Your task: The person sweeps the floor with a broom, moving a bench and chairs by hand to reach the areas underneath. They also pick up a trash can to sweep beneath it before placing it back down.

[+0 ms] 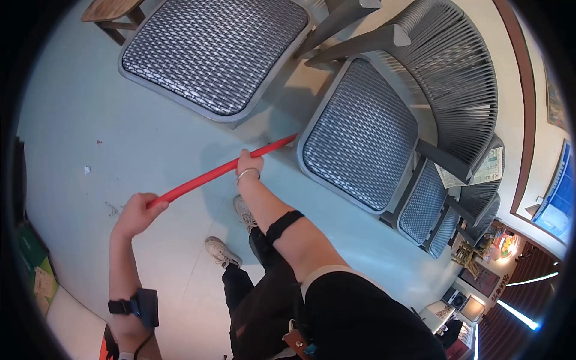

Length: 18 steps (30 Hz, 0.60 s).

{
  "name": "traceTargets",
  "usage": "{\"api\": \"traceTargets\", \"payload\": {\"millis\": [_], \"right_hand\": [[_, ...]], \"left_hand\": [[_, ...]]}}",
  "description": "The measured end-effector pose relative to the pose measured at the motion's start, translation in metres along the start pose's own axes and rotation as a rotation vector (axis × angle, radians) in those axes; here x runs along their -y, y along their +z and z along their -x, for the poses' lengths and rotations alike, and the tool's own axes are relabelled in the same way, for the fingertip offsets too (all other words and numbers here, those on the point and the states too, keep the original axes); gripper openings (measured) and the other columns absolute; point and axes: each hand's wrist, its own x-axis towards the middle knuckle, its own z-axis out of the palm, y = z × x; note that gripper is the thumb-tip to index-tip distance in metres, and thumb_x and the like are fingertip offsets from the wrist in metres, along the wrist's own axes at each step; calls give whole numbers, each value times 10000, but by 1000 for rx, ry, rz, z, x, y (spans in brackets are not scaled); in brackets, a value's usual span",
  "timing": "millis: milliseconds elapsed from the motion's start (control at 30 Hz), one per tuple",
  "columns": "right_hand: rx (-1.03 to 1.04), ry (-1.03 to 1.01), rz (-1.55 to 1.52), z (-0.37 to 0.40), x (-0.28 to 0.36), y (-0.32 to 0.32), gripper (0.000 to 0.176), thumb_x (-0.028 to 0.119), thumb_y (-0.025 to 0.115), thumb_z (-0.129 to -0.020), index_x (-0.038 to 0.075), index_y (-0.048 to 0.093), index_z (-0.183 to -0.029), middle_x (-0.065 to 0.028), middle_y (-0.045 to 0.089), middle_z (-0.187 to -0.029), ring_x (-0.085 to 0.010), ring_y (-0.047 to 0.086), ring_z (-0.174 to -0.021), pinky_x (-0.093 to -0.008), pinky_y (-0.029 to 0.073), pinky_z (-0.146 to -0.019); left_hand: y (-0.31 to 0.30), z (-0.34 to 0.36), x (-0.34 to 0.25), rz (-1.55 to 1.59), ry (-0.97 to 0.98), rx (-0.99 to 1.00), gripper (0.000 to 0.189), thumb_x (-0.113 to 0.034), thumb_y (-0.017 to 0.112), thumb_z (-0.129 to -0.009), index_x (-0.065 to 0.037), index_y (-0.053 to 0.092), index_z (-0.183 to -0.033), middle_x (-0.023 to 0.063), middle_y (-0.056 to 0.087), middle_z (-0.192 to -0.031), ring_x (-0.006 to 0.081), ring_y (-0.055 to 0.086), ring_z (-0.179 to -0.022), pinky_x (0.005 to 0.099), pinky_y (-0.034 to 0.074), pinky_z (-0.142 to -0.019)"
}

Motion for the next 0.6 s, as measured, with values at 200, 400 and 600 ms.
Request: {"api": "traceTargets", "payload": {"millis": [200, 400, 600], "right_hand": [[-92, -319, -154, -83, 30, 0, 194, 122, 494, -705, 19, 402, -841, -94, 493, -594, -173, 464, -372, -293, 390, -316], [23, -180, -92, -74, -4, -35, 227, 89, 427, -734, 46, 317, -928, -138, 511, -650, -200, 442, -365, -318, 379, -310], [27, -86, 21, 34, -59, -30, 267, 69, 427, -736, 59, 281, -959, -115, 479, -627, -182, 452, -397, -305, 390, -337]], "left_hand": [[113, -82, -14, 224, 15, 9, 432, -385, 505, -757, 42, 563, -728, 209, 529, -606, 323, 535, -586, 375, 405, -547], [132, -20, -34, 267, -141, 101, 438, -379, 483, -771, 49, 543, -697, 213, 525, -600, 340, 535, -587, 378, 401, -532], [104, 87, -4, 237, -263, 90, 388, -340, 490, -777, 23, 552, -656, 162, 510, -525, 259, 532, -516, 347, 388, -485]]}}
